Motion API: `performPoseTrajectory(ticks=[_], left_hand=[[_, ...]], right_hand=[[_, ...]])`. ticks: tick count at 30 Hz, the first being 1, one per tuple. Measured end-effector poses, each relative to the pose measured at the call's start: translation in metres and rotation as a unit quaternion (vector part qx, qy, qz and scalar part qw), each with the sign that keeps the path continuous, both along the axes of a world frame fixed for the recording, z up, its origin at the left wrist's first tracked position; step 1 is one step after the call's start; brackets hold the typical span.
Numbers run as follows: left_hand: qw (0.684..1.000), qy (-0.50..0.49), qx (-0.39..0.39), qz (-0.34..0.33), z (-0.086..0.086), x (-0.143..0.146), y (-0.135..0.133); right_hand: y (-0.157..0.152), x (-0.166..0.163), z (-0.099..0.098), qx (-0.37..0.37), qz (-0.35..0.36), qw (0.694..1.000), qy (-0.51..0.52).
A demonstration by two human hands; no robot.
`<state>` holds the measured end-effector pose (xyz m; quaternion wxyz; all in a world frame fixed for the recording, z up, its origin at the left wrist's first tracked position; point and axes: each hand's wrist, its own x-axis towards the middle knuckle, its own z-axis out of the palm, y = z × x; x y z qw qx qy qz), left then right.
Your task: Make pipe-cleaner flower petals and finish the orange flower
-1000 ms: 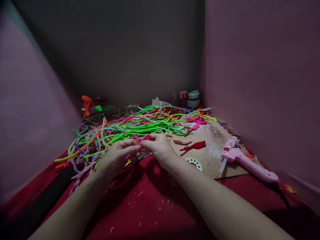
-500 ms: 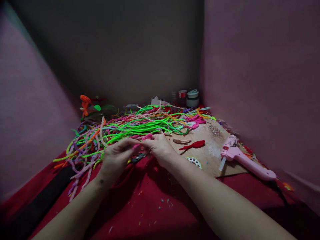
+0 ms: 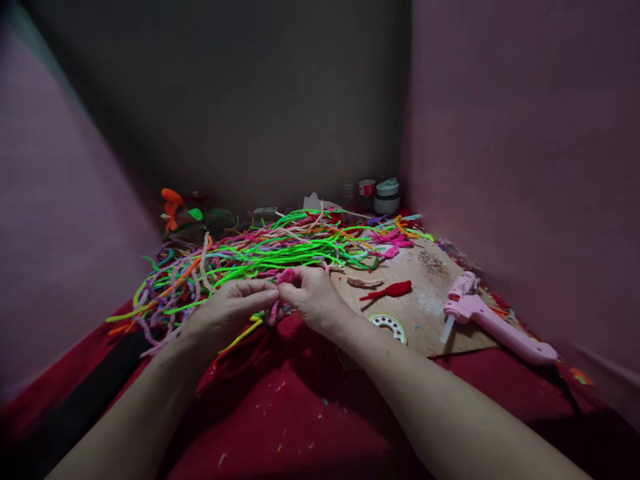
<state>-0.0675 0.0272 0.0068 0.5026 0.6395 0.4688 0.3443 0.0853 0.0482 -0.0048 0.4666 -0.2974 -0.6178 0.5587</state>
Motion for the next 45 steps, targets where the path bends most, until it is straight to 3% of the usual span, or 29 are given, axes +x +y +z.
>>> performPoseTrajectory(ticks=[2, 4, 5, 8, 9, 10, 11, 12, 14, 16, 17, 19, 21, 23, 27, 33, 35, 38, 40, 42, 45], left_hand=[[0.996, 0.076, 0.050, 0.015, 0.001, 0.003, -0.003], [0.958, 0.216, 0.183, 0.053, 0.001, 0.008, -0.008], [0.913, 0.298, 0.270, 0.074, 0.000, 0.011, -0.010], [0.727, 0.479, 0.482, 0.098, -0.004, 0.017, -0.013], [0.687, 0.504, 0.515, 0.093, -0.006, 0.018, -0.014], [0.668, 0.513, 0.531, 0.089, -0.008, 0.018, -0.013], [0.671, 0.508, 0.533, 0.091, -0.009, 0.018, -0.012], [0.694, 0.487, 0.521, 0.098, -0.010, 0.018, -0.011], [0.796, 0.392, 0.448, 0.110, -0.009, 0.015, -0.009], [0.920, 0.234, 0.301, 0.090, -0.004, 0.011, -0.006], [0.964, 0.147, 0.211, 0.069, -0.002, 0.009, -0.005], [0.998, 0.006, 0.049, 0.028, 0.002, 0.003, -0.003], [0.996, -0.069, -0.055, 0.003, 0.004, -0.001, -0.002], [0.991, -0.085, -0.099, -0.004, 0.003, -0.001, -0.002], [0.999, 0.002, -0.025, 0.041, 0.006, 0.008, -0.006], [0.991, 0.105, 0.062, 0.057, 0.010, 0.016, -0.011], [0.966, 0.192, 0.149, 0.087, 0.001, 0.018, -0.012], [0.877, 0.345, 0.301, 0.145, -0.016, 0.023, -0.013], [0.853, 0.388, 0.315, 0.151, -0.021, 0.024, -0.013], [0.886, 0.356, 0.270, 0.126, -0.018, 0.022, -0.012], [0.950, 0.217, 0.198, 0.108, -0.002, 0.016, -0.009]], right_hand=[[-0.001, -0.001, -0.001, 0.014, -0.012, 1.000, -0.002], [0.001, -0.001, -0.005, -0.021, -0.012, 1.000, 0.018], [0.002, -0.002, -0.007, -0.058, -0.007, 0.998, 0.037], [0.006, -0.004, -0.015, -0.187, -0.001, 0.977, 0.098], [0.008, -0.004, -0.017, -0.218, -0.003, 0.970, 0.110], [0.009, -0.004, -0.018, -0.237, -0.005, 0.964, 0.117], [0.010, -0.004, -0.019, -0.243, -0.008, 0.963, 0.119], [0.011, -0.003, -0.019, -0.235, -0.007, 0.965, 0.118], [0.011, -0.001, -0.017, -0.190, -0.006, 0.976, 0.110], [0.011, 0.001, -0.014, -0.135, -0.007, 0.987, 0.092], [0.010, 0.002, -0.012, -0.115, -0.005, 0.990, 0.080], [0.009, 0.003, -0.008, -0.084, -0.003, 0.995, 0.056], [0.007, 0.003, -0.005, -0.062, -0.009, 0.997, 0.039], [0.005, 0.003, -0.003, -0.045, -0.023, 0.998, 0.031], [0.005, 0.002, -0.002, -0.045, -0.054, 0.997, 0.022], [0.005, 0.003, -0.003, -0.055, -0.009, 0.996, 0.062], [0.004, 0.002, -0.005, -0.075, -0.024, 0.993, 0.082], [0.005, -0.001, -0.010, -0.103, -0.050, 0.988, 0.108], [0.007, -0.002, -0.013, -0.111, -0.055, 0.985, 0.122], [0.010, -0.002, -0.014, -0.116, -0.054, 0.982, 0.138], [0.013, 0.000, -0.013, -0.113, -0.046, 0.984, 0.132]])
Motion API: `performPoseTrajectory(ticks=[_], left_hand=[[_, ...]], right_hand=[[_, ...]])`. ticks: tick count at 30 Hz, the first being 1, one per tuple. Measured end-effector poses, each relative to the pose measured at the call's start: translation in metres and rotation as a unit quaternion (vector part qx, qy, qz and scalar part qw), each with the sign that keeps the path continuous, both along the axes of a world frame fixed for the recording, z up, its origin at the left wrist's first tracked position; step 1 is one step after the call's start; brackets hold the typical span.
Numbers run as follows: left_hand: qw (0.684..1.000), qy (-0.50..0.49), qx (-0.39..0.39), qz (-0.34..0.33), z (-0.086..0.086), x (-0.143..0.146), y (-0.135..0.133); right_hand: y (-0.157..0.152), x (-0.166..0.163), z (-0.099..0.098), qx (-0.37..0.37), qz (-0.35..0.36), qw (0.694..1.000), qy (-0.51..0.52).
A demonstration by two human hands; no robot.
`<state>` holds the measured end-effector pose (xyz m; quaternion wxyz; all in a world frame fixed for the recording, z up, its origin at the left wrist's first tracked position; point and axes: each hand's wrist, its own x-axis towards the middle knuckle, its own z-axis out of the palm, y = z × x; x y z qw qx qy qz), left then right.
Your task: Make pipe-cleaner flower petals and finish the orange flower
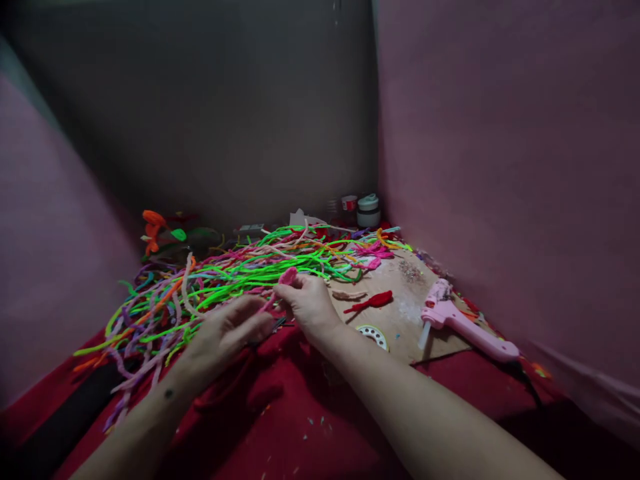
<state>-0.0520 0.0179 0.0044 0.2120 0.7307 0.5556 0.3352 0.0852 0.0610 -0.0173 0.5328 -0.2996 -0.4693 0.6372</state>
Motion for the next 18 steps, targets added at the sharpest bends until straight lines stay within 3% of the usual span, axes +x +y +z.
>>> performPoseTrajectory(ticks=[3, 7, 13, 18], left_hand=[[0.993, -0.109, -0.009, 0.052, 0.013, -0.004, 0.003], [0.973, -0.214, -0.078, 0.028, 0.009, -0.003, 0.004], [0.952, -0.291, -0.025, 0.088, 0.000, -0.005, 0.007], [0.926, -0.346, -0.147, 0.014, 0.000, -0.008, 0.008]], right_hand=[[-0.002, 0.001, 0.001, 0.005, 0.057, 0.998, -0.023], [-0.010, -0.003, -0.002, -0.006, 0.118, 0.992, -0.038], [-0.017, -0.007, -0.007, -0.004, 0.194, 0.979, -0.066], [-0.015, -0.006, -0.007, 0.016, 0.164, 0.984, -0.065]])
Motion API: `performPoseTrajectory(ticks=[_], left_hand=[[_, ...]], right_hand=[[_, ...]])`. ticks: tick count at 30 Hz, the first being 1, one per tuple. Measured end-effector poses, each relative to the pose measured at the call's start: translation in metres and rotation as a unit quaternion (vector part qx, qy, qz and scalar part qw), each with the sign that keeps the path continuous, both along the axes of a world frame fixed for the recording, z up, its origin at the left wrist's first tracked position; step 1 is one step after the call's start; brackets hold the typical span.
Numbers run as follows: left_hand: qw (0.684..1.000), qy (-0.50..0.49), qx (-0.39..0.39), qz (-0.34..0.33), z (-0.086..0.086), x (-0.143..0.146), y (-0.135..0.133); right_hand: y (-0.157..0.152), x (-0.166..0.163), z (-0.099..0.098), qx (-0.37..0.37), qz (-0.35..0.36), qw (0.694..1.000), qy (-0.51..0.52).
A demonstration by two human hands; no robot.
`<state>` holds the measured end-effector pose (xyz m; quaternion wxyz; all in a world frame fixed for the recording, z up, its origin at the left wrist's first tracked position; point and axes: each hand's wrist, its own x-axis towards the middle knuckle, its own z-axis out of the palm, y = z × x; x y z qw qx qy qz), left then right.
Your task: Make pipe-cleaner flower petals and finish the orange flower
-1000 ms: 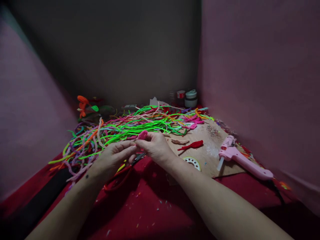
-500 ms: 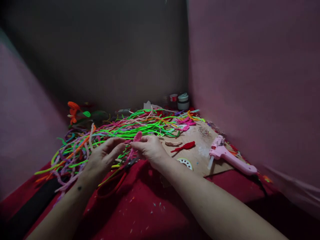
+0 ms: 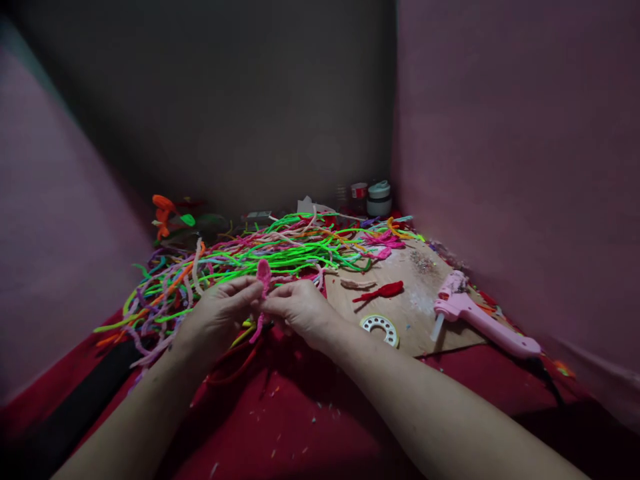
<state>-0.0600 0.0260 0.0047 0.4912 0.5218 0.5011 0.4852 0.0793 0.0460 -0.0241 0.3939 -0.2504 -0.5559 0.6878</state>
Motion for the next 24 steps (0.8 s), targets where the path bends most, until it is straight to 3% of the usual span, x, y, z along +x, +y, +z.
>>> performPoseTrajectory(ticks=[5, 9, 13, 16, 17, 20, 22, 24], left_hand=[[1.000, -0.004, -0.011, 0.004, -0.003, 0.001, -0.001], [1.000, -0.016, -0.006, -0.023, -0.005, 0.002, -0.003], [0.999, 0.021, -0.003, -0.032, 0.000, 0.001, -0.004], [0.998, 0.067, 0.004, 0.015, 0.008, 0.001, -0.006], [0.996, 0.081, 0.002, 0.021, 0.010, 0.001, -0.006], [0.992, 0.125, -0.015, 0.002, 0.012, 0.003, -0.008], [0.991, 0.131, -0.023, -0.013, 0.009, 0.005, -0.008], [0.994, 0.099, -0.042, -0.016, 0.005, 0.007, -0.007]], right_hand=[[0.002, -0.001, -0.003, -0.053, 0.051, 0.996, 0.043], [0.002, -0.003, -0.006, -0.061, 0.010, 0.997, 0.036], [0.001, -0.001, -0.002, -0.006, 0.000, 0.999, -0.048], [0.002, 0.003, 0.008, 0.022, -0.097, 0.989, -0.110], [0.003, 0.004, 0.011, 0.034, -0.142, 0.985, -0.094], [0.006, 0.006, 0.016, 0.087, -0.166, 0.982, -0.034], [0.007, 0.006, 0.015, 0.132, -0.165, 0.976, -0.050], [0.005, 0.005, 0.011, 0.216, -0.195, 0.952, -0.097]])
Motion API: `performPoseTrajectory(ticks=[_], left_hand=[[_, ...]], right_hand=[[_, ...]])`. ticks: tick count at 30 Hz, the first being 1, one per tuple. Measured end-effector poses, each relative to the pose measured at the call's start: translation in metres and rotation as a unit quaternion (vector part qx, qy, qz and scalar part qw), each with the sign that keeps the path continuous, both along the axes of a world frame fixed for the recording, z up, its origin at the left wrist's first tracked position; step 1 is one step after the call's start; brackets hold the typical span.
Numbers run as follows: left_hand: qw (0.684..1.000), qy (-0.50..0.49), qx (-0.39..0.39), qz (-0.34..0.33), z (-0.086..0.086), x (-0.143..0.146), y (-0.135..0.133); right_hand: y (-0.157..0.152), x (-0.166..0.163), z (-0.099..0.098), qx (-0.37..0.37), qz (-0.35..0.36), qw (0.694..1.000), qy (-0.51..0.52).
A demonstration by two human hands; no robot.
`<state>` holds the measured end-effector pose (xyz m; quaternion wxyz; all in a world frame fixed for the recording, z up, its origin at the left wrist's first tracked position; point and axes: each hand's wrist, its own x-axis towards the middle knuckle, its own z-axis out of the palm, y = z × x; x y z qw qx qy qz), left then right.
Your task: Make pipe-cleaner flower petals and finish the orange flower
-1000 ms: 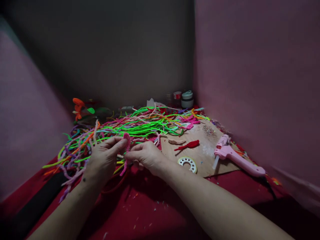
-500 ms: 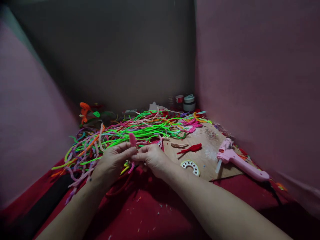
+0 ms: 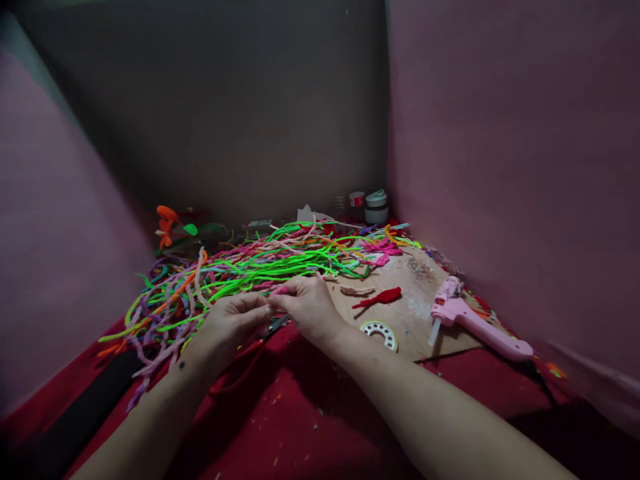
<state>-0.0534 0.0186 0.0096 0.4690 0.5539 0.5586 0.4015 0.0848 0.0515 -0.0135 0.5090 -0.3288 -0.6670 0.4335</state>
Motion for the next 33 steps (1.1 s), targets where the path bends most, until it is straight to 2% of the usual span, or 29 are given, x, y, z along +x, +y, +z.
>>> performPoseTrajectory(ticks=[3, 5, 8, 12, 17, 20, 24, 26, 27, 30, 33], left_hand=[[0.994, -0.081, -0.070, 0.003, -0.005, 0.002, 0.001], [0.989, -0.117, -0.094, -0.012, -0.006, 0.001, 0.003], [0.986, -0.134, -0.087, -0.050, -0.008, -0.004, 0.005], [0.982, -0.143, -0.095, -0.079, -0.009, -0.010, 0.007], [0.993, -0.052, -0.070, -0.080, -0.004, -0.011, 0.008], [0.998, -0.011, -0.042, -0.042, -0.004, -0.014, 0.011], [0.998, -0.010, 0.026, 0.059, -0.001, -0.023, 0.019], [0.994, -0.001, 0.055, 0.089, 0.007, -0.022, 0.023], [0.994, 0.014, 0.066, 0.083, 0.014, -0.018, 0.026], [0.991, 0.087, 0.095, 0.017, 0.037, 0.008, 0.035], [0.983, 0.144, 0.100, -0.054, 0.054, 0.046, 0.056]], right_hand=[[-0.004, -0.001, -0.006, 0.159, -0.067, 0.983, -0.067], [-0.005, -0.001, -0.008, 0.210, -0.095, 0.969, -0.087], [-0.005, -0.001, -0.008, 0.204, -0.118, 0.968, -0.083], [-0.002, 0.000, -0.006, 0.161, -0.120, 0.979, -0.042], [0.000, 0.000, -0.005, 0.093, -0.106, 0.990, -0.002], [0.000, 0.000, -0.004, 0.062, -0.116, 0.991, 0.011], [-0.002, -0.003, -0.006, -0.007, -0.142, 0.990, 0.020], [-0.003, -0.005, -0.009, 0.002, -0.152, 0.988, -0.017], [-0.004, -0.006, -0.011, 0.023, -0.143, 0.988, -0.044], [-0.008, -0.011, -0.017, 0.108, -0.082, 0.980, -0.144], [-0.012, -0.014, -0.019, 0.160, -0.029, 0.957, -0.241]])
